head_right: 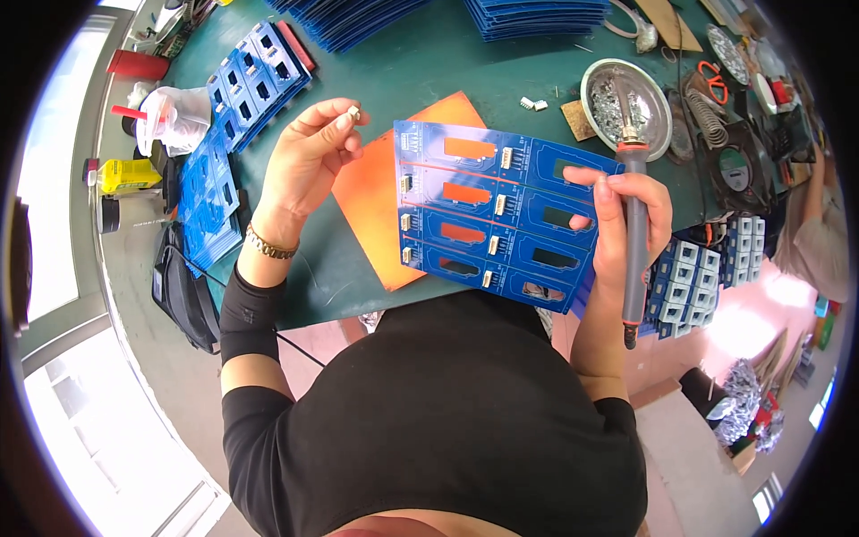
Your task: The person solders components onto blue printed circuit boards using a soldering iron and solder wire.
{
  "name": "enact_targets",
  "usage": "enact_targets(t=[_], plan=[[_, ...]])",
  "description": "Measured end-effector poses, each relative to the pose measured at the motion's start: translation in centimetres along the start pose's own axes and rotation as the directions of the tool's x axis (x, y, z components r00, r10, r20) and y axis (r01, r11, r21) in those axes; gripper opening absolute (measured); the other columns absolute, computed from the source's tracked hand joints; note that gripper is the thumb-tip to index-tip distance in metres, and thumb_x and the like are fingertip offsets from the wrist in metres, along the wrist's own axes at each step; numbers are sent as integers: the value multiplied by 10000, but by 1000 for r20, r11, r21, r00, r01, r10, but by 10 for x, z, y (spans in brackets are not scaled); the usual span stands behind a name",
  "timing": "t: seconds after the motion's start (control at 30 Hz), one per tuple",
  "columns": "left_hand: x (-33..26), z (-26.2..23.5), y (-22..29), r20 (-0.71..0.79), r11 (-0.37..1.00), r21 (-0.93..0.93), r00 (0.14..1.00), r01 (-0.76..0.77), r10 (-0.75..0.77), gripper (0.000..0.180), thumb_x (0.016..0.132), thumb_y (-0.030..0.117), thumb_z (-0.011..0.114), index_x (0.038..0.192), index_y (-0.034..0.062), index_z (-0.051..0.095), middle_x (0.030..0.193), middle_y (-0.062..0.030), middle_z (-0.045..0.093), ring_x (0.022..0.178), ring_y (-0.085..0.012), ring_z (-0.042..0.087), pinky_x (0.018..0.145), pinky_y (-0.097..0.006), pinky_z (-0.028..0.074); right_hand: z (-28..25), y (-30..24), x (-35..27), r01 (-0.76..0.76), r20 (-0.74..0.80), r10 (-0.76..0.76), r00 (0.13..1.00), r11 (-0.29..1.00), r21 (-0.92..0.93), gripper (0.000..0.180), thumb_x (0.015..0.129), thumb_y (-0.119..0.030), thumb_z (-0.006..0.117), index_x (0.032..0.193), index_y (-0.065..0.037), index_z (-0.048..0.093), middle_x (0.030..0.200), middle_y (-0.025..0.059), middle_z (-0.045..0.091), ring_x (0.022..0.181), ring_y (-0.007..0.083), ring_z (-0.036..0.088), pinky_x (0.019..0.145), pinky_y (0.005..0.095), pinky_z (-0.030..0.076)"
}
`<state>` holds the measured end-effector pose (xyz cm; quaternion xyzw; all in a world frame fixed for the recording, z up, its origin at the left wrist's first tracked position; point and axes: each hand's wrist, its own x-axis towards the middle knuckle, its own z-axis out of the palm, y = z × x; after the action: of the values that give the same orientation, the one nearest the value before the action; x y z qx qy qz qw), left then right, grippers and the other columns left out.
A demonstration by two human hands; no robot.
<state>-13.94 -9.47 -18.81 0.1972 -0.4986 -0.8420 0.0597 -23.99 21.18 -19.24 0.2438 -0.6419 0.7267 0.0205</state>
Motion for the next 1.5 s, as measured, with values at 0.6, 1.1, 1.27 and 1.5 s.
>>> enact_targets(t=[0.6,1.1,1.27,1.5], plan=[[-14,25,3,55,897,434,997,-80,62,115,841,77,657,845,-21,598,793,-82,660,620,-64,559,565,-191,449,17,-14,-1,146,6,-146,989,989,-18,120,871,20,577,972,-7,517,855,156,629,785,272,689,498,285,587],[-9,27,-2,39,897,431,995,-98,90,122,841,88,656,815,-12,590,743,-70,648,578,-59,532,530,-187,425,14,-15,-2,158,47,-158,986,987,-4,101,877,12,582,961,-11,530,775,116,590,787,289,691,498,274,573],[-8,27,-2,66,913,397,995,-98,79,113,841,80,652,814,-1,578,744,-55,632,591,-61,527,549,-188,426,17,-20,-1,127,44,-128,991,991,28,86,881,8,578,947,-20,532,768,122,599,808,280,689,519,273,574],[-3,24,4,71,899,435,997,-58,31,111,839,74,648,812,-2,571,743,-57,624,593,-64,525,556,-193,428,16,-17,1,114,62,-116,991,993,31,90,880,14,582,950,-29,544,822,107,593,828,294,686,539,282,574]])
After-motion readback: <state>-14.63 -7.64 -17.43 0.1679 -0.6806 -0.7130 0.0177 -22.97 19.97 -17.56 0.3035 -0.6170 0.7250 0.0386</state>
